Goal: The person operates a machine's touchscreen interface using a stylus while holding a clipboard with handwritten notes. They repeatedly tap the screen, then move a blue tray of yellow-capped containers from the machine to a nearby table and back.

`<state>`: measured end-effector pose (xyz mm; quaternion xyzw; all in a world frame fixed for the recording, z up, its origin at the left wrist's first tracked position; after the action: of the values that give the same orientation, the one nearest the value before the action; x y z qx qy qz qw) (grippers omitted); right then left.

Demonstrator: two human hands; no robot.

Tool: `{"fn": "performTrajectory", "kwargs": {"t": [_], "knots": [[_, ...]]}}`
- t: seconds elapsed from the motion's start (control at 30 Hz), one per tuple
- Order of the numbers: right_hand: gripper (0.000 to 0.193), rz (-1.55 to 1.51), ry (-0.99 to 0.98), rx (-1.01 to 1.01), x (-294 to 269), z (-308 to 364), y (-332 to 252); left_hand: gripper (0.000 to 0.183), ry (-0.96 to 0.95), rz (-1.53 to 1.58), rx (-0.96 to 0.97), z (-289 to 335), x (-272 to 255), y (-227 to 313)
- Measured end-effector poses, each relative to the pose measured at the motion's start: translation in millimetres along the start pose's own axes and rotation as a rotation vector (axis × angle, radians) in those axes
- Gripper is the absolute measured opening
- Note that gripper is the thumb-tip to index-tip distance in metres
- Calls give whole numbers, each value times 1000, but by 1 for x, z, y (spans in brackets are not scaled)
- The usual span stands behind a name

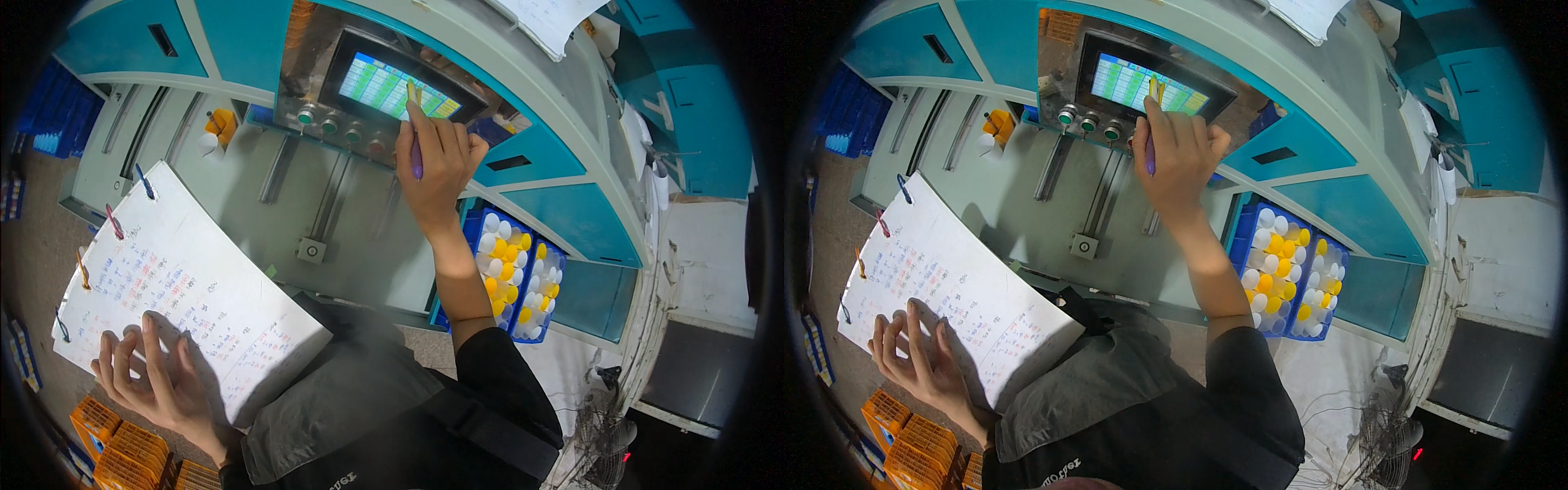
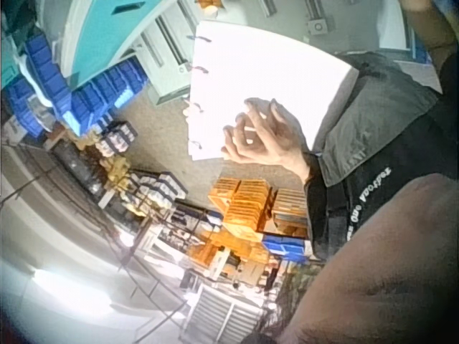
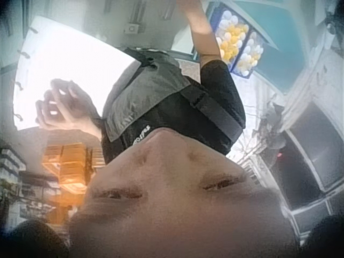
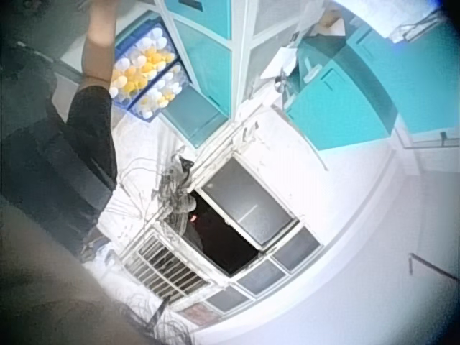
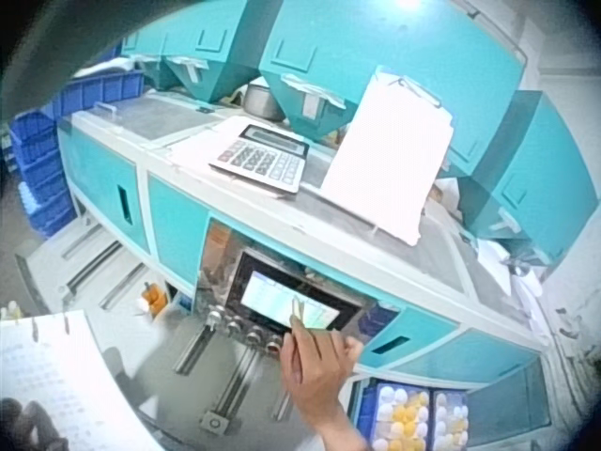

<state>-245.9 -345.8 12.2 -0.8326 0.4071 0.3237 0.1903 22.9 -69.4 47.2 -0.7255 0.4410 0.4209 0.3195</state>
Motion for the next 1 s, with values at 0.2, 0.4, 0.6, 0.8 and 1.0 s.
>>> {"fn": "performTrajectory", "kwargs": {"t": [0.2, 0.4, 0.6, 0.8, 1.0], "knots": [[25, -6, -32, 40, 3, 1, 3, 57, 6, 13, -2, 0, 0, -1], [26, -1, -21, 33, 3, 3, 3, 60, 9, -8, 8, 2, 0, -1], [24, 7, -47, 45, 4, 3, 5, 60, 14, 24, -6, 3, 0, -3], [26, -4, -28, 14, 0, 3, 1, 58, 21, 14, 2, 2, 0, -2], [26, 12, -42, 28, -2, 8, 3, 57, 22, 13, 6, 1, 0, -1]]}}
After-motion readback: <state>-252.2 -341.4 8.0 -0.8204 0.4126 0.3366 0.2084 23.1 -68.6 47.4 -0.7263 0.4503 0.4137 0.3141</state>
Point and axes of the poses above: each hand's wrist, its own z-axis away from the middle knuckle, its own x-axis out of the palm, y = z × x, the point moved 10 cm from there along -z, towards the middle knuckle, and after that the axes turned 8 degrees about -y, right-handed, at the moved point
